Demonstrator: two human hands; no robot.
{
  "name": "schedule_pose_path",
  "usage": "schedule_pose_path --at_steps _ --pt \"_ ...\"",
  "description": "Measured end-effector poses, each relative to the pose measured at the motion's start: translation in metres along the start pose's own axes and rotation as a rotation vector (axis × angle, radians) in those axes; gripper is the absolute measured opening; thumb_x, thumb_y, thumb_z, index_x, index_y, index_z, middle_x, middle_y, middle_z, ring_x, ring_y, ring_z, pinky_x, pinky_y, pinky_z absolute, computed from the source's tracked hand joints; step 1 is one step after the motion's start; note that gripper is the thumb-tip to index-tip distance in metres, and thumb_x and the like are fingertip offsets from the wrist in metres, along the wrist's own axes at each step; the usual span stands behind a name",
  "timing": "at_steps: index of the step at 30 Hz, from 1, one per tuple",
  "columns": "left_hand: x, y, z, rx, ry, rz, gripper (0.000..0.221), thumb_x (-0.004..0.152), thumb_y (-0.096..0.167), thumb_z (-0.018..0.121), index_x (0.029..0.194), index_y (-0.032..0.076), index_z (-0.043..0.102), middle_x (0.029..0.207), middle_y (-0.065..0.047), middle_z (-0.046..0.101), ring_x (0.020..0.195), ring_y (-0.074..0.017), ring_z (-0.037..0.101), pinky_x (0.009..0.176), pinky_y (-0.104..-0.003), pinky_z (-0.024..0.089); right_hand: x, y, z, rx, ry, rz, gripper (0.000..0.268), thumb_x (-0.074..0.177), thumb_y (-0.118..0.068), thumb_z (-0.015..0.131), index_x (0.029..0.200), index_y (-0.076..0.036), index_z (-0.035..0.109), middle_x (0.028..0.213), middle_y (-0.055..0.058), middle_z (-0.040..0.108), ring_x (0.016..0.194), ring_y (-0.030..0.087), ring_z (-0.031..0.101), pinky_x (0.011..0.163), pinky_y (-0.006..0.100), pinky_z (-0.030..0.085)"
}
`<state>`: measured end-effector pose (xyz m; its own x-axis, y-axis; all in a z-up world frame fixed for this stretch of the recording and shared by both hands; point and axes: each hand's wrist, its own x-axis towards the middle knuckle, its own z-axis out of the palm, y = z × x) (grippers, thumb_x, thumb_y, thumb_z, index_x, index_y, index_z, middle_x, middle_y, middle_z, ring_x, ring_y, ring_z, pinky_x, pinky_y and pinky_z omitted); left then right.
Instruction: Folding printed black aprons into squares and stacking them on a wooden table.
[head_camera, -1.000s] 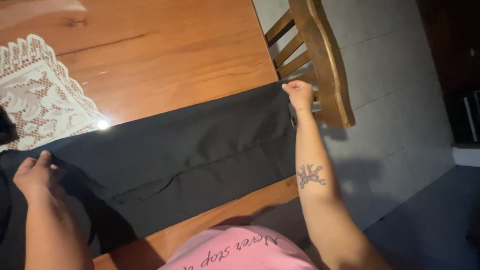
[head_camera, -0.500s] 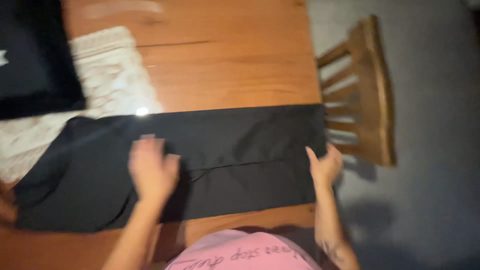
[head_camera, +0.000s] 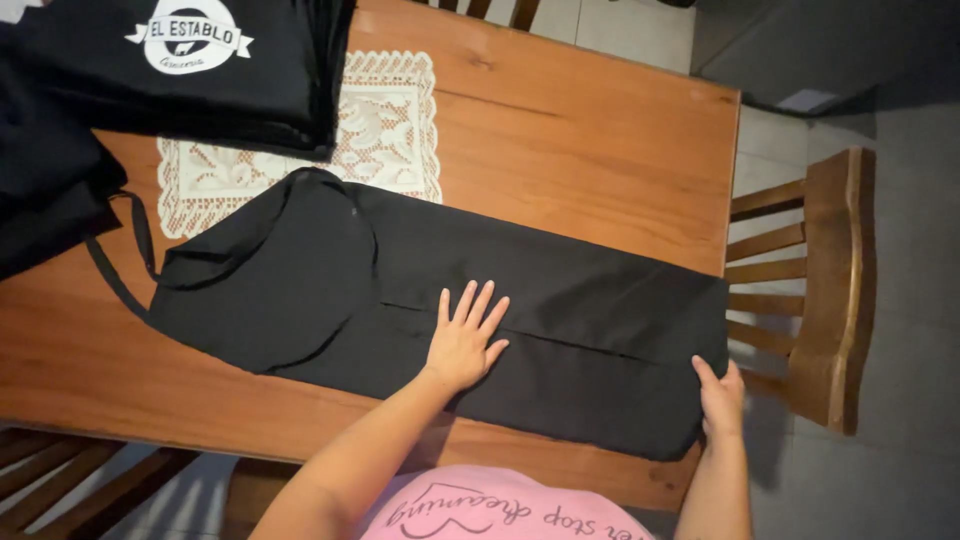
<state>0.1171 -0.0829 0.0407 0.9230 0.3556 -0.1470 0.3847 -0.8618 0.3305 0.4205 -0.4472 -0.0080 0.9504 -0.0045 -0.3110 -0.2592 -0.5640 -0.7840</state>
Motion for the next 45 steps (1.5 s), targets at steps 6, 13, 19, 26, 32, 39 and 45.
schedule_pose_path --at_steps 6,13,19,26,32,39,45 --pt "-0.006 -0.008 -0.020 -0.317 -0.026 -0.027 0.072 0.103 0.057 0.045 0.161 0.016 0.032 0.171 -0.017 0.017 0.158 -0.0354 0.011 0.122 -0.067 0.004 -0.139 -0.193 0.082 -0.295 -0.076 -0.629 0.035 0.096 -0.007 0.068 0.128 0.006 0.063 0.114 0.036 0.064 0.114 0.051 0.059 0.099 0.055 0.047" --pt "-0.057 -0.091 -0.013 -1.716 0.228 -0.337 0.060 0.105 0.040 0.039 0.155 0.008 0.044 0.158 -0.017 0.047 0.139 -0.0345 0.051 0.113 -0.044 0.043 -0.255 -0.271 0.291 -0.669 -0.659 -0.376 0.046 0.094 -0.027 0.053 0.138 -0.014 0.045 0.107 0.026 0.073 0.107 0.045 0.070 0.092 0.057 0.056" --pt "-0.080 -0.151 0.026 -1.866 0.230 -0.790 0.073 0.106 0.060 0.033 0.157 0.008 0.039 0.147 -0.017 0.055 0.123 -0.0283 0.058 0.106 -0.045 0.046 -0.268 -0.214 0.405 -0.759 -0.846 -0.501 0.044 0.096 -0.018 0.046 0.137 -0.004 0.037 0.099 0.030 0.073 0.101 0.049 0.072 0.090 0.058 0.057" --pt "-0.083 -0.137 -0.010 -1.901 0.231 -0.818 0.073 0.105 0.062 0.034 0.154 0.009 0.046 0.141 -0.009 0.061 0.121 -0.0219 0.062 0.096 -0.035 0.051 -0.332 -0.276 0.357 -0.812 -0.939 -0.532 0.047 0.101 -0.020 0.046 0.142 -0.002 0.031 0.100 0.029 0.073 0.102 0.049 0.072 0.094 0.058 0.054" --pt "-0.100 -0.184 0.017 -1.084 0.132 -0.946 0.060 0.093 0.061 0.067 0.144 0.030 0.057 0.123 -0.004 0.073 0.117 -0.0266 0.068 0.095 -0.044 0.054 -0.318 -0.246 0.369 -0.609 -1.063 -0.424 0.073 0.103 -0.051 0.044 0.151 0.003 0.030 0.107 0.023 0.075 0.114 0.047 0.068 0.101 0.061 0.049" --pt "-0.146 -0.220 -0.029 -0.127 0.615 -0.833 0.062 0.074 0.019 0.081 0.133 0.010 0.065 0.118 -0.014 0.067 0.117 -0.0353 0.062 0.098 -0.048 0.047 -0.302 -0.216 0.395 -0.527 -0.815 -1.072 0.027 0.100 -0.033 0.061 0.120 -0.017 0.070 0.092 0.004 0.070 0.094 0.029 0.072 0.081 0.043 0.058" --pt "-0.194 -0.324 -0.002 -0.197 0.778 -1.387 0.080 0.078 0.030 0.089 0.141 0.003 0.047 0.123 -0.016 0.053 0.121 -0.0426 0.052 0.089 -0.062 0.049 -0.337 -0.235 0.498 -0.327 -0.792 -1.621 0.032 0.090 -0.024 0.070 0.119 -0.012 0.066 0.107 0.009 0.063 0.101 0.029 0.064 0.084 0.042 0.053"
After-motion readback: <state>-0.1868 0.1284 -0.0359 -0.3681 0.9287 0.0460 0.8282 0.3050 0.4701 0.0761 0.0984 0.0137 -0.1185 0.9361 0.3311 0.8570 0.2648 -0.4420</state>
